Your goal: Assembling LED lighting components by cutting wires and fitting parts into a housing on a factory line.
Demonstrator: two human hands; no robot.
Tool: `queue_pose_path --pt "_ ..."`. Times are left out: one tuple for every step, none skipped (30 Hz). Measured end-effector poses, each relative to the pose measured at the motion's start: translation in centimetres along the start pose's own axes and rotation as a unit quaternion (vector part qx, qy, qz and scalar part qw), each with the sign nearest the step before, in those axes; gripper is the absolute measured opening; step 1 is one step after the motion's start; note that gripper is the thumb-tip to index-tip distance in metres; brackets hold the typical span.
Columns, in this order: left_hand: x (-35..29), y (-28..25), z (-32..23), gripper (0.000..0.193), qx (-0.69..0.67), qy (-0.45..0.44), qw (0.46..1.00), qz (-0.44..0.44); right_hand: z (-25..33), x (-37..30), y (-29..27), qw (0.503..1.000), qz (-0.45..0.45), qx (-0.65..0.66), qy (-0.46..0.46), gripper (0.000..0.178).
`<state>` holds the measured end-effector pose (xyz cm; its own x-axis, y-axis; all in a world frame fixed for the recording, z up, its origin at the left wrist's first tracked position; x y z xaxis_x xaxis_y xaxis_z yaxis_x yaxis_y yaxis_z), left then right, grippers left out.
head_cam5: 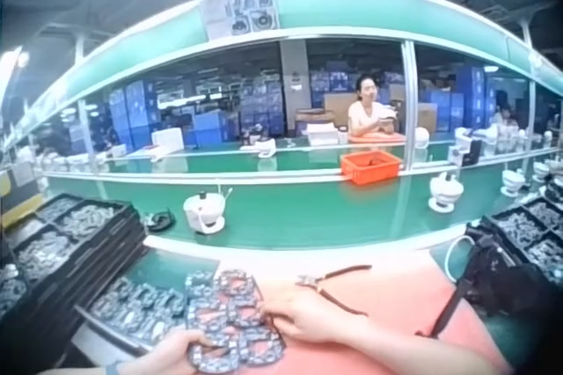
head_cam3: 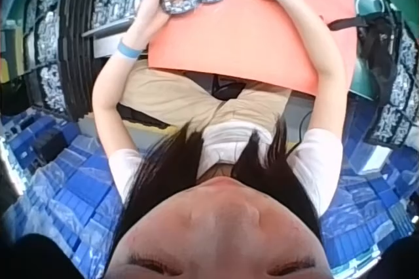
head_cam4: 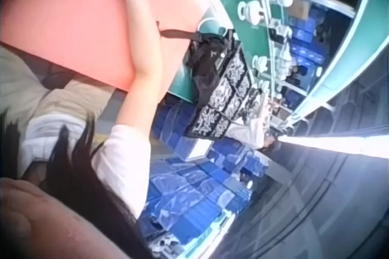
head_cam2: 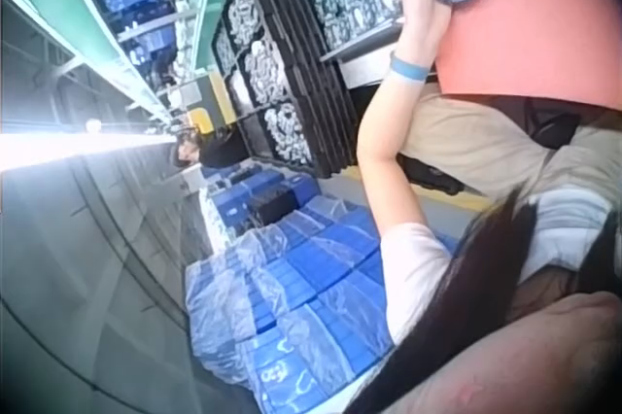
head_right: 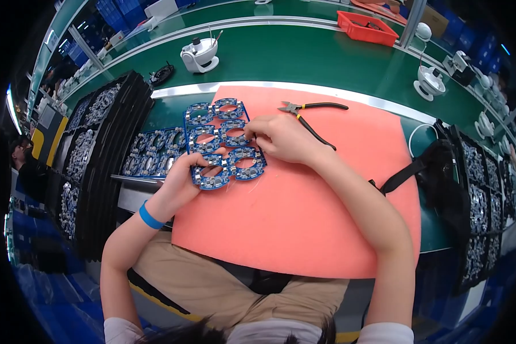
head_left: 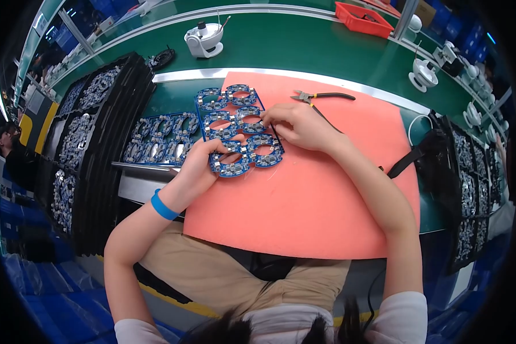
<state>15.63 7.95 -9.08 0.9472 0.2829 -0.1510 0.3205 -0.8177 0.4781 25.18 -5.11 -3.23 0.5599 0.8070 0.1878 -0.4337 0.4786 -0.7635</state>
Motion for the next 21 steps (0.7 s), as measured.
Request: queue_pose_path --pt "0.0 0.0 0.1 0.045 -0.004 -0.001 1.0 -0.002 -0.1 0.0 0.0 1.0 -0.006 0.007 0.017 0.016" --pt "0.0 -0.2 0.1 0.044 -0.007 -0.003 1.0 -0.005 0.6 -0.4 -0.1 0.999 -0.029 -0.014 -0.028 0.022" --pt "0.2 -0.7 0.1 0.044 -0.007 0.0 1.0 -0.006 0.6 -0.4 -0.1 0.999 -0.029 -0.014 -0.031 0.022" --pt "0.6 -0.8 0.4 0.043 -0.02 -0.006 0.999 0.032 0.5 -0.5 -0.1 0.998 -0.034 -0.023 -0.038 0.023" --pt "0.6 -0.6 0.5 0.043 -0.033 -0.012 0.997 0.069 0.6 -0.5 -0.2 0.998 -0.039 -0.031 -0.045 0.024" --pt "0.4 -0.3 0.3 0.041 -0.02 -0.013 0.998 0.052 -0.1 -0.1 0.0 0.999 -0.023 -0.033 -0.012 0.026" --pt "0.5 -0.4 0.3 0.041 -0.02 -0.014 0.998 0.05 -0.1 -0.1 -0.1 0.999 -0.022 -0.031 -0.012 0.026" --pt "0.5 -0.5 0.4 0.041 -0.024 -0.011 0.998 0.057 -0.8 0.0 -0.2 1.0 -0.016 -0.012 0.022 0.024" --pt "0.5 0.0 0.1 0.04 -0.029 -0.008 0.997 0.066 -1.5 0.1 -0.3 0.998 -0.012 0.006 0.056 0.022" --pt "0.2 0.5 0.1 0.04 -0.028 -0.009 0.997 0.065 -1.0 -0.2 -0.6 0.998 -0.05 0.033 0.015 0.017" --pt "0.0 0.4 0.0 0.039 -0.017 -0.008 1.0 0.015 -1.2 -0.1 -0.4 0.998 -0.05 0.034 0.015 0.017" --pt "-0.3 0.1 -0.1 0.039 -0.005 -0.007 0.999 -0.034 -0.4 -0.4 -0.4 0.998 -0.065 0.001 -0.026 0.018" --pt "-0.2 0.0 -0.1 0.039 -0.005 -0.007 0.999 -0.033 0.4 -0.8 -0.4 0.994 -0.079 -0.032 -0.067 0.019" --pt "-0.1 0.0 0.0 0.039 -0.005 -0.002 1.0 -0.016 0.4 -0.8 -0.6 0.994 -0.08 -0.033 -0.066 0.019" --pt "0.0 -0.1 0.0 0.04 -0.003 0.003 1.0 0.001 -0.2 -0.3 -0.3 0.997 -0.054 -0.039 -0.035 0.02" --pt "0.2 -0.8 0.1 0.04 -0.003 0.004 1.0 0.0 -0.7 0.0 0.0 0.999 -0.027 -0.045 -0.003 0.021" --pt "0.5 -0.9 0.3 0.04 -0.011 -0.002 0.999 0.03 -0.5 0.0 -0.1 0.999 -0.028 -0.045 -0.003 0.021" --pt "0.6 -0.6 0.4 0.041 -0.019 -0.009 0.998 0.06 -0.9 0.1 -0.1 0.999 -0.022 -0.039 0.021 0.02" --pt "0.6 -0.6 0.4 0.041 -0.019 -0.008 0.998 0.059 -1.3 0.2 -0.1 0.998 -0.016 -0.033 0.045 0.019" --pt "0.6 -0.7 0.4 0.04 -0.017 -0.007 0.999 0.044 -1.3 0.2 0.1 0.998 -0.016 -0.033 0.044 0.019" --pt "0.5 -0.8 0.3 0.04 -0.016 -0.007 0.999 0.03 -0.8 0.0 -0.2 0.999 -0.038 -0.003 0.021 0.017"
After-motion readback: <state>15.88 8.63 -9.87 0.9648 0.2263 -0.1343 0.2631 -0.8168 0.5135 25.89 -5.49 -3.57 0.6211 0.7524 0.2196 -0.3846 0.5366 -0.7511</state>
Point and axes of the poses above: each hand's wrist, its own x-axis towards the middle knuckle, its own y-axis out of the palm, z = x × y, the point moved 10 cm from there along x, towards the middle knuckle, and after that the axes turned 15 degrees about y, right-handed, at the moved point
